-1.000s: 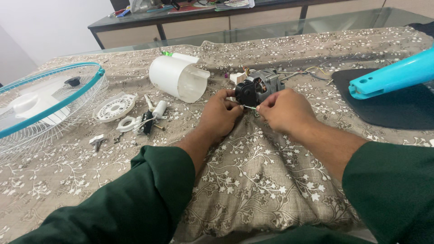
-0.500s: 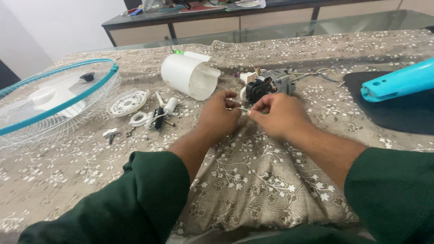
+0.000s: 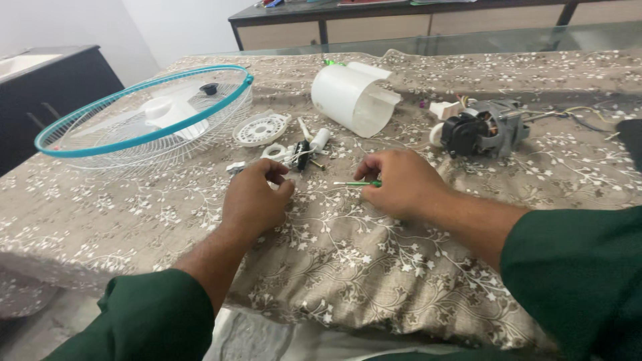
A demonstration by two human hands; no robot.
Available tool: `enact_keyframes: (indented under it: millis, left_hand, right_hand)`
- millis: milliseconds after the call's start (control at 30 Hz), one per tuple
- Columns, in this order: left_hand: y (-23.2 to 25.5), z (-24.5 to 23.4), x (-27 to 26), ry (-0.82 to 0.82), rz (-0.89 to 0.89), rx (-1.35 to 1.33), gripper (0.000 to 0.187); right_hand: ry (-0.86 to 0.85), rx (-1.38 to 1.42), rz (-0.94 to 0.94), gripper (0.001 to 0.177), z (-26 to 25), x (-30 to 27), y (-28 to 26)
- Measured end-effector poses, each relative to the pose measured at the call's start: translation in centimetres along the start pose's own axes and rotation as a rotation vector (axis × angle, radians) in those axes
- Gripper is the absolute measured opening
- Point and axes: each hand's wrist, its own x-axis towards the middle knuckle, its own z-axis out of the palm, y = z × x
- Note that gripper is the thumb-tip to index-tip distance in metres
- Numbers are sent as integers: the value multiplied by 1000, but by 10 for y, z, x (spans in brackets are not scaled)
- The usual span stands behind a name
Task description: The person disassembles an electric fan on a table, removing the motor housing, fan blades, and internal components using a screwdriver. They separate the motor, wires, and plastic parts, laying them out on the table.
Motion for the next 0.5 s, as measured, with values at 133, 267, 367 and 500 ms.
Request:
enact_keyframes:
  millis: [133, 267, 367, 500]
  left_hand:
    - [-9, -11, 7, -30, -57, 98, 41]
    - [-4, -11, 13, -86, -38, 146, 53]
    - [4, -7, 18, -70, 3, 166, 62]
    - [18, -1, 26, -77, -19, 231, 65]
  right_hand:
    - [-3, -32, -13, 28, 17, 10, -13]
    - [61, -79, -34, 25, 27, 10, -15]
    - [129, -87, -35, 23, 33, 5, -14]
    - [119, -99, -2, 25, 32, 5, -15]
